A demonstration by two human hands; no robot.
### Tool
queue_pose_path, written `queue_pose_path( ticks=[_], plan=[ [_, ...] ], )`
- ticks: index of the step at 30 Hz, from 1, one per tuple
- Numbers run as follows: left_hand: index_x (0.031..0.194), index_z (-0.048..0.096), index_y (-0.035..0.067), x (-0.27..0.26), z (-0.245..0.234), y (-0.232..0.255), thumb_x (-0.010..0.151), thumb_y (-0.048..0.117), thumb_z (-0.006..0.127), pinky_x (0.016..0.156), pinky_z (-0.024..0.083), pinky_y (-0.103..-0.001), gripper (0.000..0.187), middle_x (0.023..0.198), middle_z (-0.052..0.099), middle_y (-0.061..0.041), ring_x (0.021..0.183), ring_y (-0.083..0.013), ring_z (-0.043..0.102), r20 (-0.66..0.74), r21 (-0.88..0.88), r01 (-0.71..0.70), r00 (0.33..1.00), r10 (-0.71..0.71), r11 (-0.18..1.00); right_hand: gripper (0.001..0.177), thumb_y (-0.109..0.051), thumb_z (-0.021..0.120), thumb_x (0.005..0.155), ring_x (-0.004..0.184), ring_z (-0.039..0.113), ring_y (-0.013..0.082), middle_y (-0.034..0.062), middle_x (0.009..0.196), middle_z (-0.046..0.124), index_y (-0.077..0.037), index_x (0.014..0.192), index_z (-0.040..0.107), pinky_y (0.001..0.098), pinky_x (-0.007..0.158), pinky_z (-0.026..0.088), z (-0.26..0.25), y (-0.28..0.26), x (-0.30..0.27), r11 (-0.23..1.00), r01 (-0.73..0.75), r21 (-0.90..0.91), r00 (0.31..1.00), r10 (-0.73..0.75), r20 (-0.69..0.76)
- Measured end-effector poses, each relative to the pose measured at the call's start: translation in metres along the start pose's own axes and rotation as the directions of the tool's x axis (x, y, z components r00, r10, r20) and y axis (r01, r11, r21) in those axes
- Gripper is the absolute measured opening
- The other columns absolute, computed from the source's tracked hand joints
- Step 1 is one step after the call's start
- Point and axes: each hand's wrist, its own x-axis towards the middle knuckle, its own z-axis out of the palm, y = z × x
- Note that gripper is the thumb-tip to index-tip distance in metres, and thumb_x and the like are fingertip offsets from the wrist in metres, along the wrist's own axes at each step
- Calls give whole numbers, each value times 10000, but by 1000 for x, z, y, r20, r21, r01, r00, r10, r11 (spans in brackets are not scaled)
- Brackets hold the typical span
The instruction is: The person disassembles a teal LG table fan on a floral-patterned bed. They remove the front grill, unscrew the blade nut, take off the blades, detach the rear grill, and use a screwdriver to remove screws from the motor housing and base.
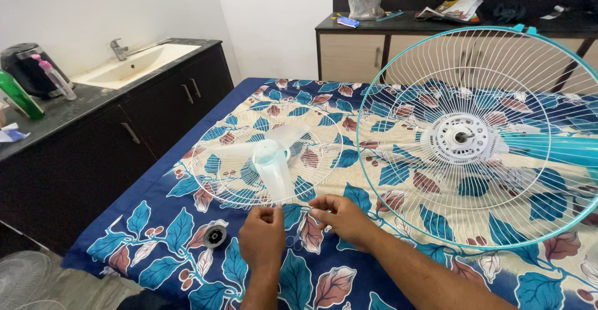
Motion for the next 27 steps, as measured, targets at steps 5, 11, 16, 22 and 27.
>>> queue_pose_path(
  ticks=[5, 11, 16, 22, 27],
  plan=[
    [1074, 770, 157, 9, -3, -31, 750, 354, 796, 810, 510, -469, 381, 1076, 722, -50, 981, -304, 655, -80, 405, -369, 897, 434, 837, 311, -236, 707, 916, 740, 644, 82, 1, 934, 729, -77, 1183, 711, 240, 662, 512, -7, 18, 5, 1000, -8, 21, 999, 9, -49],
    [1136, 758, 219, 6, -3, -35, 876, 316, 723, 896, 506, -472, 280, 1110, 715, -13, 1039, -274, 659, 58, 482, -370, 918, 393, 794, 311, -205, 727, 914, 731, 644, 78, 7, 942, 739, -48, 1181, 713, 240, 664, 524, -6, 17, -2, 998, 61, -22, 997, -62, -54],
    [1026, 794, 167, -23, -6, -15, 821, 293, 735, 801, 571, -448, 248, 996, 743, -87, 885, -320, 720, 119, 181, -266, 962, 247, 947, 600, -139, 751, 817, 694, 631, 74, -70, 1055, 674, -182, 1392, 586, 264, 613, 535, -8, 3, -24, 970, 146, -192, 985, -160, -59],
    [861, 768, 56, -53, 4, 12, 719, 199, 807, 715, 580, -411, 205, 858, 745, -124, 774, -300, 736, 51, -190, -552, 820, 570, 812, 503, -107, 707, 858, 633, 625, 98, 61, 806, 713, -188, 1352, 658, 270, 604, 525, -17, -4, -48, 868, 335, -366, 935, -354, 16],
    [870, 713, 50, -85, 35, 49, 751, 138, 793, 834, 577, -405, 169, 864, 696, -118, 815, -299, 716, -127, -322, -818, 536, 834, 477, 258, -85, 723, 803, 652, 678, 166, 93, 833, 741, -100, 1061, 722, 310, 600, 533, -44, -2, -66, 666, 489, -564, 765, -638, -91]
  ],
)
